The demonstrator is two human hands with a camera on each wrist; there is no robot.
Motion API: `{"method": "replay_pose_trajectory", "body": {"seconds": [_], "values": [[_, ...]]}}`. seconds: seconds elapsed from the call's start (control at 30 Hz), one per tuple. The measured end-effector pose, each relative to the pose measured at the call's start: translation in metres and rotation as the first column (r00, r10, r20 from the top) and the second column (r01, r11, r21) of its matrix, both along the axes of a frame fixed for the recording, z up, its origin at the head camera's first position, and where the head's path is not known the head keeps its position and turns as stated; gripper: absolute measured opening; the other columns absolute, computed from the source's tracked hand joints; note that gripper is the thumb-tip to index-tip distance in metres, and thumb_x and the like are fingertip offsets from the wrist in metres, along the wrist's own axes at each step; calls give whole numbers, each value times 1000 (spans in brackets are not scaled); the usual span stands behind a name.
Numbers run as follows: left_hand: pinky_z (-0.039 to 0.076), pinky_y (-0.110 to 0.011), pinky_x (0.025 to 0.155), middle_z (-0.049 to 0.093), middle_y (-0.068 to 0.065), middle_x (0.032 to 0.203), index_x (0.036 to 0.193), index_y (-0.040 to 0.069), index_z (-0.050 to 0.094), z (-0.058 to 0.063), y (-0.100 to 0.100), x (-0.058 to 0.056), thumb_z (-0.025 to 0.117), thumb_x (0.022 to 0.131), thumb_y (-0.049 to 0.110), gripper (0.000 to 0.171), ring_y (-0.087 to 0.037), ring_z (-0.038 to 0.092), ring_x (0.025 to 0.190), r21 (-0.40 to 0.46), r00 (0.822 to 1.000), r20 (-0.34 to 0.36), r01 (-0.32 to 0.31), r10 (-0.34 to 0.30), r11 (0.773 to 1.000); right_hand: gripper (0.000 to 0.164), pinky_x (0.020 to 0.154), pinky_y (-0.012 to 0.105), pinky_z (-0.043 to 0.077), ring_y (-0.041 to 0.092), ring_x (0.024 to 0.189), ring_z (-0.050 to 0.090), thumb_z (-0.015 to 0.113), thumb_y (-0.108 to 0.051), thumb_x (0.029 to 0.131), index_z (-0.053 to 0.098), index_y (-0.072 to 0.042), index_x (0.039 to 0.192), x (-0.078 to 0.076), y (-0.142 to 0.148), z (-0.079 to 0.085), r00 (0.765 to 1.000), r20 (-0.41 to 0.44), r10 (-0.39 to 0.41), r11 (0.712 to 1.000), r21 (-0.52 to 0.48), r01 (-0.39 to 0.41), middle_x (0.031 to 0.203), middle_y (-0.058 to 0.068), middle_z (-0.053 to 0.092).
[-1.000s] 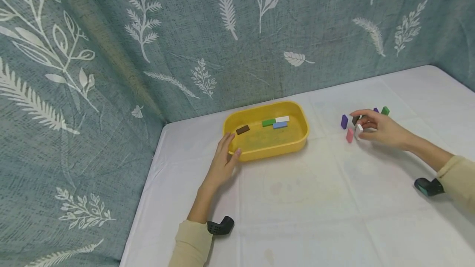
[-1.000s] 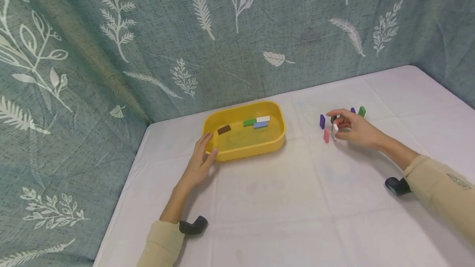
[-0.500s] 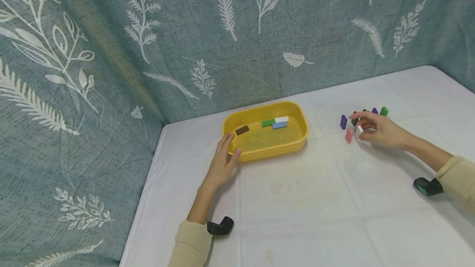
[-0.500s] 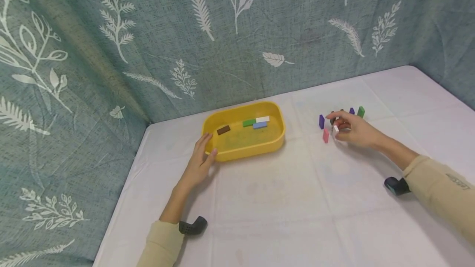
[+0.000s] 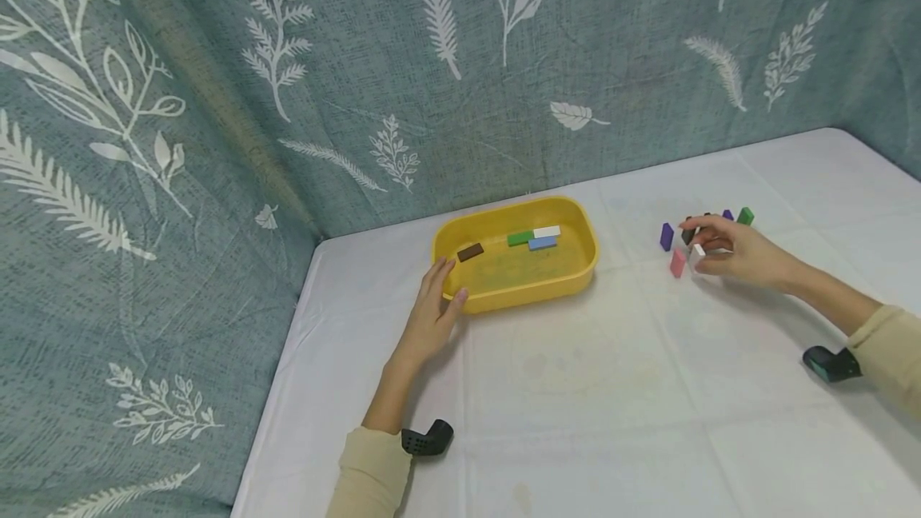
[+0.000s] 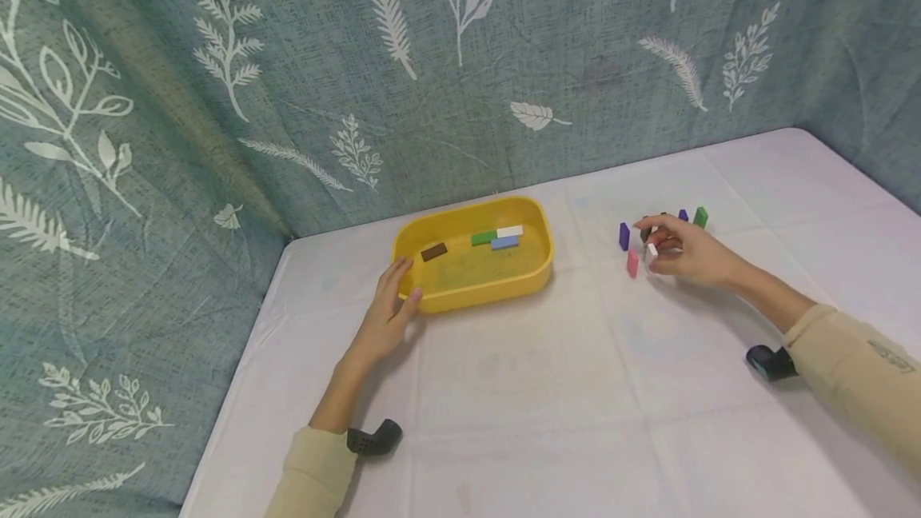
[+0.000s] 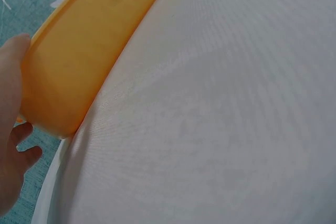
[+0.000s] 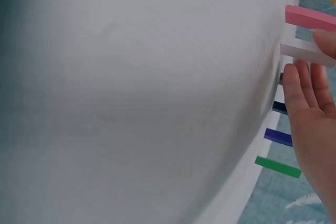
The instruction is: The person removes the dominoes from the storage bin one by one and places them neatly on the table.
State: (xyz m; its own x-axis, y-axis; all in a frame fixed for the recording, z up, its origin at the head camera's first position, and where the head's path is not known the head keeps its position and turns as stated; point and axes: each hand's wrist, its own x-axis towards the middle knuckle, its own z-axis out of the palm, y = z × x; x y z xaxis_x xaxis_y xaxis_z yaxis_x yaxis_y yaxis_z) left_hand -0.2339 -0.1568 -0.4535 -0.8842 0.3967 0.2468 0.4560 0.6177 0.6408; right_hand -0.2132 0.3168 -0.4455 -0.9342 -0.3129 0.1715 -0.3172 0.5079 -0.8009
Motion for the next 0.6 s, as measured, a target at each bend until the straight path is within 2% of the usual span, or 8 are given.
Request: {"method": "replay_pose_trajectory", "body": {"seconds": [0.2, 0.4, 0.6], "values": [[20, -54, 109, 17, -15, 155, 150, 7, 25, 0, 2, 0, 42, 102, 39, 60, -32, 16, 141, -13, 1000, 19, -6, 6, 1000, 60, 77, 7, 44, -6, 91, 52, 68, 10, 81, 38, 10, 133, 10, 9, 0, 999, 6, -31, 1000, 0, 31, 105, 18, 50], [20, -55, 109, 16, -13, 156, 150, 6, 26, 1, 3, 1, 43, 102, 38, 60, -31, 16, 141, 5, 999, 30, -16, 16, 1000, 70, 76, 7, 43, -11, 92, 50, 69, 7, 83, 28, 8, 140, 16, 16, 0, 996, 46, -71, 997, -2, 71, 115, 26, 48], [19, -53, 110, 15, -13, 156, 150, 6, 26, 2, 1, 1, 43, 102, 37, 60, -31, 15, 141, 5, 999, 32, -11, 11, 1000, 66, 76, 8, 44, -9, 92, 52, 66, 9, 84, 29, 11, 138, 15, 13, 1, 998, 26, -53, 998, -24, 54, 112, 28, 50]]}}
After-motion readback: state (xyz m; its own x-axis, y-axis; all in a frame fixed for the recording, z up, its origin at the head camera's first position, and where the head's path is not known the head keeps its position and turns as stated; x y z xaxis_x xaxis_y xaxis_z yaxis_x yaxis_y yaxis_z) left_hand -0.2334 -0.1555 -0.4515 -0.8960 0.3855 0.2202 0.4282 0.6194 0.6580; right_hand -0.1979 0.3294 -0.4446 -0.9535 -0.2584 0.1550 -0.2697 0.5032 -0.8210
